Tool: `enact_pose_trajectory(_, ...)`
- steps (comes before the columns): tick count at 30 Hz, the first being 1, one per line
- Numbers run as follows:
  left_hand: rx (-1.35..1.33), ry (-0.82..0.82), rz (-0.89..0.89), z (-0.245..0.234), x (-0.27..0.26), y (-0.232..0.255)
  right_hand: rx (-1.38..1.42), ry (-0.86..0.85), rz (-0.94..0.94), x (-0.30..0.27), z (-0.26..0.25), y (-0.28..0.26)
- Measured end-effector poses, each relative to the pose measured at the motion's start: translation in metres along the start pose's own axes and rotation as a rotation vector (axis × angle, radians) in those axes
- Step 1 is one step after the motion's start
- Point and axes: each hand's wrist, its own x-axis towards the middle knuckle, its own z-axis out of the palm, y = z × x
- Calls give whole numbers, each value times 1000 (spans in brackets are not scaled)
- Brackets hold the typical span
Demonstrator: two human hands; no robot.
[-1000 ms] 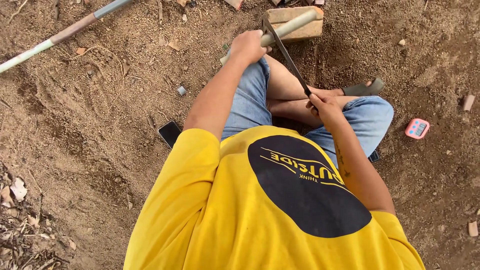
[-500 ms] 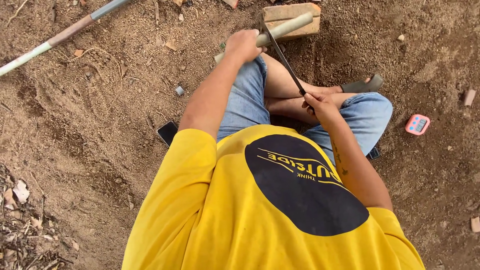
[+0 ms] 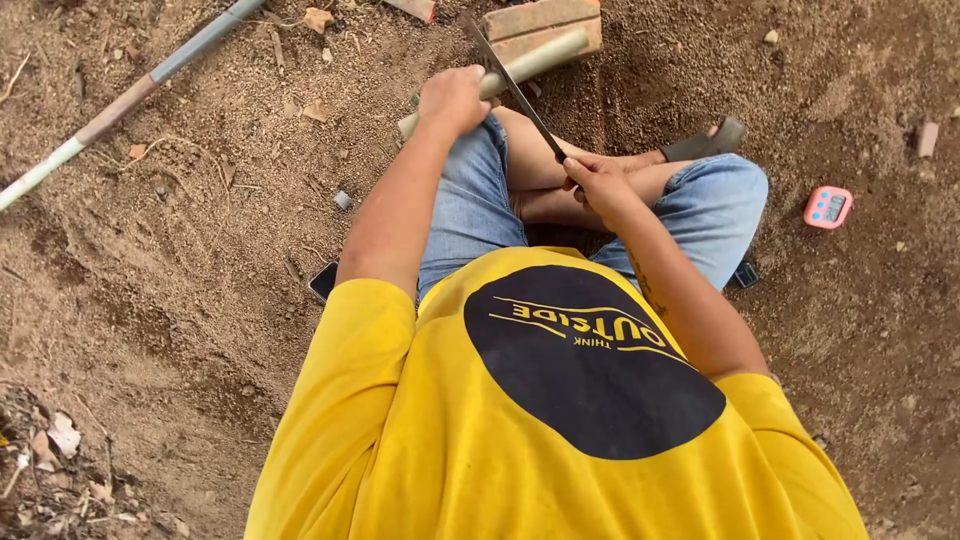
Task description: The person sits cross-legged on the ground and uses a hacksaw to cut a short piece of light-colored pipe resting on a wooden block. The person holds the pipe with their left hand and saws with their right hand, repeating the motion until the cut is complete.
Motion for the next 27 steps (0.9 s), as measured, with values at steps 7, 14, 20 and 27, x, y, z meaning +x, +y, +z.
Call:
enact_pose_trajectory(7,-188,-41,-131,-7,3,4,-63,3,-67,-29,-38,18)
enact_pose_trajectory(14,40,-35,55,-2,-9,12,-164,62,-47,-10,8,-5)
enact_pose_trajectory(20,-101,-28,-46,-12,-5,9,-107,66,-46,-18,-5,-11)
enact_pose_trajectory(27,-88,-32,-48,-4,3,7,-71,36,-69,-29,-42,23)
